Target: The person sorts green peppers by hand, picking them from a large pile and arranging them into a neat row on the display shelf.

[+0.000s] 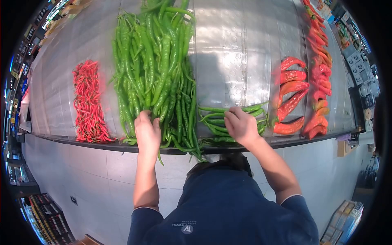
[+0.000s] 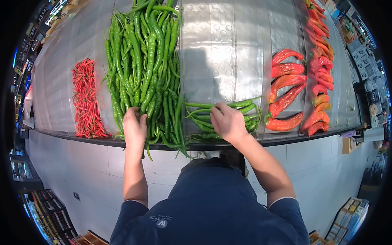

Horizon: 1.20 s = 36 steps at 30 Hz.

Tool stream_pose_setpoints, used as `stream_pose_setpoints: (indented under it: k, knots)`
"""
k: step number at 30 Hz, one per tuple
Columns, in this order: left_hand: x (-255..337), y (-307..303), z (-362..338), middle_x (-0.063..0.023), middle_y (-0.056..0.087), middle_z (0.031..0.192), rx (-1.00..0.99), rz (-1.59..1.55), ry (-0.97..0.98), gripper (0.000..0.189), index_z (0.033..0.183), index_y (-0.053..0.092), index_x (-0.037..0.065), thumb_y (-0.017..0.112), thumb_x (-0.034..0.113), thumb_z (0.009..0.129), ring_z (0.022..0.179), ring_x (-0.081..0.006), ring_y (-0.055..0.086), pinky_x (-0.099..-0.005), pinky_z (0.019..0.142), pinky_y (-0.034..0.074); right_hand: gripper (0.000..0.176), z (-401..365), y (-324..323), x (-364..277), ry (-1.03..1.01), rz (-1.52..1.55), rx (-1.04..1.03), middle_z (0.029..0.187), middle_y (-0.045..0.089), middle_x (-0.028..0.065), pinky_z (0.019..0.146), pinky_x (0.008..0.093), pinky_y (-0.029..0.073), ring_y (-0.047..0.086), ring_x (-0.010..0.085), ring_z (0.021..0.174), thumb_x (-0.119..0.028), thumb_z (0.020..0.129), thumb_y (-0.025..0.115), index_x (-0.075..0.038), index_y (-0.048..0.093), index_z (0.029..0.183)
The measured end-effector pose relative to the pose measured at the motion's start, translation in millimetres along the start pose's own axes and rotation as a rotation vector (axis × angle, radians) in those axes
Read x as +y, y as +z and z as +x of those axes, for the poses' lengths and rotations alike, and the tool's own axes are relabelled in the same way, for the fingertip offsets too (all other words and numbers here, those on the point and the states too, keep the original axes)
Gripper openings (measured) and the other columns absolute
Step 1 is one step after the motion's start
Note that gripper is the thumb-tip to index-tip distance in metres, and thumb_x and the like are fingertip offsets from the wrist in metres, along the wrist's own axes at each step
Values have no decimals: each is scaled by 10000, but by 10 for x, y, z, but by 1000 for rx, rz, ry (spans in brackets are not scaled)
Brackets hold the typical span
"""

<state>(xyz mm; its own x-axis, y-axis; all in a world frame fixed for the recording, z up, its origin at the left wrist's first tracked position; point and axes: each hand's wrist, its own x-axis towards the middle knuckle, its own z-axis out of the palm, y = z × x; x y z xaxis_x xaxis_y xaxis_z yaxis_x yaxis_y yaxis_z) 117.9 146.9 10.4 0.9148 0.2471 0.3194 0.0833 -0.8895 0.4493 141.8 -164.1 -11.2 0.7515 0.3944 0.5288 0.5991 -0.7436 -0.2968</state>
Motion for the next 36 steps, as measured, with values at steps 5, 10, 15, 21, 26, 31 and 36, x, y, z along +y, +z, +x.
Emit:
stream_pose_setpoints:
  k: [5,10,15,21,26,31,36]
  knots:
    - [-190,-191,27,-44,634,910,-4,-428,-183,367,1186,565,-34,716,-18,852,788,-102,584,-245,707,492,166,-10,-9,-97,-28,50,-33,990,638,114,625,381,547,676,281,738,-87,823,723,-17,679,967]
    - [-140,-717,-101,-25,677,924,-278,-888,-308,252,1140,623,-56,654,-79,891,780,-69,603,-212,724,486,194,-4,-42,-116,-66,72,12,1007,640,113,625,375,546,678,275,747,-81,816,727,-13,684,993]
    - [1,-914,-337,-23,689,923,-391,-971,-313,239,1121,649,-64,632,-116,889,779,-60,615,-210,699,491,297,51,-195,-290,-56,92,14,1050,641,122,635,366,551,682,269,759,-62,805,723,-9,677,1093]
    - [266,-1439,-584,-45,659,832,-372,-678,-108,221,947,681,-57,649,-123,739,734,-102,616,-243,662,501,451,150,-319,-423,-164,163,96,1134,643,166,629,348,554,681,251,763,-12,782,708,13,629,1225]
    - [602,-1572,-519,-89,614,773,-260,-423,257,228,887,685,-30,684,-86,665,675,-177,609,-291,626,494,507,56,-292,-546,-130,207,326,1139,637,201,609,343,550,675,243,728,-20,772,728,40,585,1255]
    - [1004,-850,-55,-112,604,867,-214,-430,504,241,981,655,-22,705,-67,749,708,-201,618,-309,661,504,433,-27,-352,-455,213,333,370,1130,641,219,618,364,558,678,283,707,-70,798,746,39,579,1182]
    - [1391,40,512,-167,558,970,-227,-224,812,207,1000,604,-17,679,12,809,963,-365,571,-447,833,484,360,-56,-375,83,536,134,-4,1074,631,207,746,469,565,682,377,831,-184,853,717,7,576,1125]
